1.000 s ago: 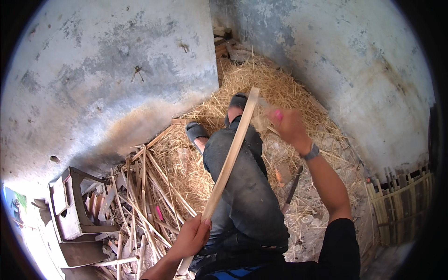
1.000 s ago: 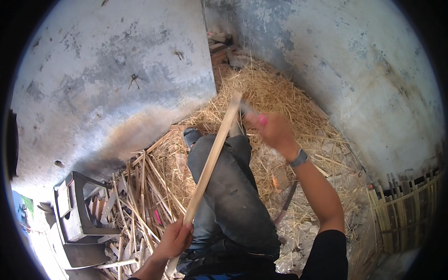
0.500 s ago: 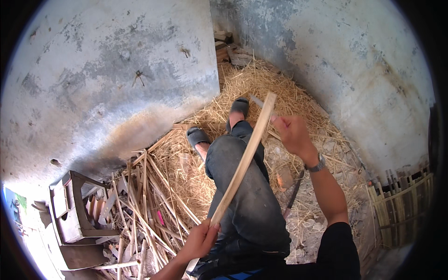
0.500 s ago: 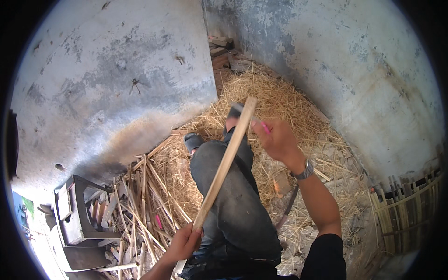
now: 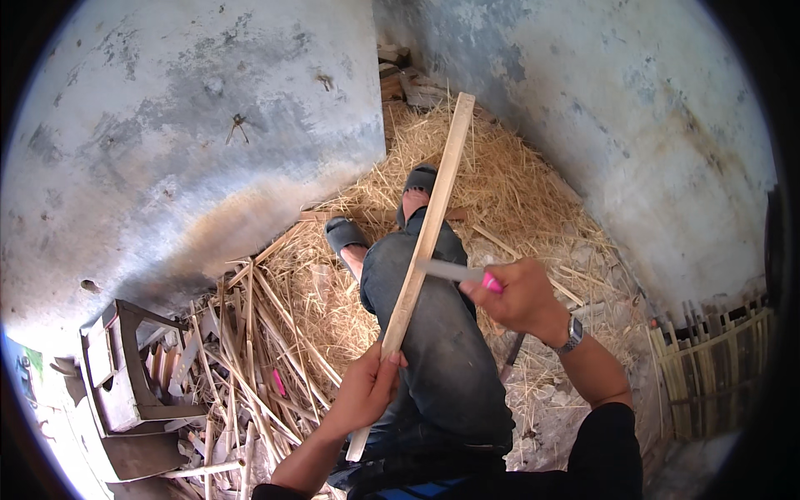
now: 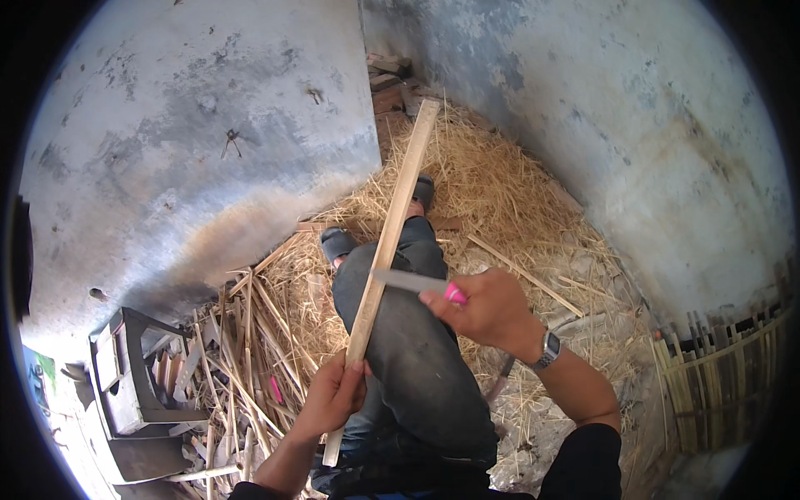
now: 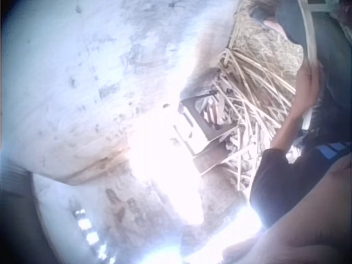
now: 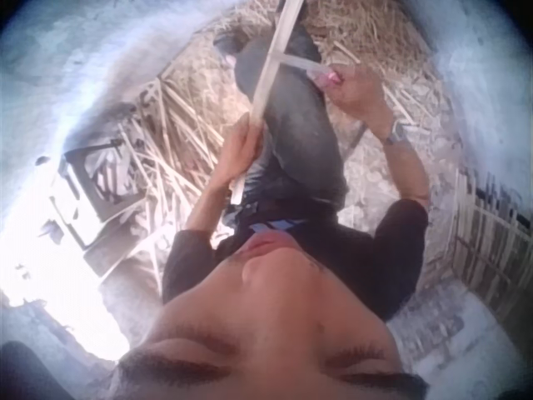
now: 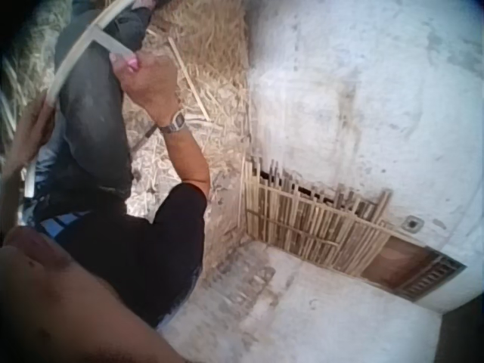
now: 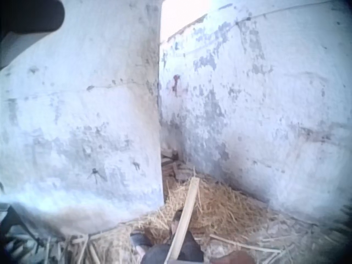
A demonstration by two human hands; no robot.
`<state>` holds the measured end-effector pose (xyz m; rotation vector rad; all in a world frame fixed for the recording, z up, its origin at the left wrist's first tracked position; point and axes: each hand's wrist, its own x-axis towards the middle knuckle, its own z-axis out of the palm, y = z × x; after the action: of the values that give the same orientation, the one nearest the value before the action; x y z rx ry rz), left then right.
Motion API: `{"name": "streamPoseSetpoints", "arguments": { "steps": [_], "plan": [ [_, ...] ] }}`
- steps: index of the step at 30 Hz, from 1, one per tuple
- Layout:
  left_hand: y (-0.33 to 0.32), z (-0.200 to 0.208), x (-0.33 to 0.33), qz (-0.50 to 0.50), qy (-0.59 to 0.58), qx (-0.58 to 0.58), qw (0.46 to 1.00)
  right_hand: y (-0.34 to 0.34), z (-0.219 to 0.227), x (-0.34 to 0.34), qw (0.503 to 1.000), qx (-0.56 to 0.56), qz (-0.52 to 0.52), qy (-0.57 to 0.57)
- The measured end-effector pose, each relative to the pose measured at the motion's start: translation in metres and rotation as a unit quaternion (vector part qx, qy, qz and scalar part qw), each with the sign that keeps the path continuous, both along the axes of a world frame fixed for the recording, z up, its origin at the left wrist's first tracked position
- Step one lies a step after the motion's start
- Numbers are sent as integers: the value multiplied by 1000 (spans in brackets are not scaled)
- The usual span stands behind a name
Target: The person shaves and smooths long bamboo strips using a knife.
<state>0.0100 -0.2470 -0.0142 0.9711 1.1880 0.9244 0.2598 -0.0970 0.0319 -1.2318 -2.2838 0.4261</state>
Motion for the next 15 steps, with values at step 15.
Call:
{"name": "streamPoseSetpoints", "arguments": {
  "steps": [15],
  "plan": [
    [-8,4,-6,6,40,-45,998,37,-1,10,994,85,-11,-66]
  ]
}}
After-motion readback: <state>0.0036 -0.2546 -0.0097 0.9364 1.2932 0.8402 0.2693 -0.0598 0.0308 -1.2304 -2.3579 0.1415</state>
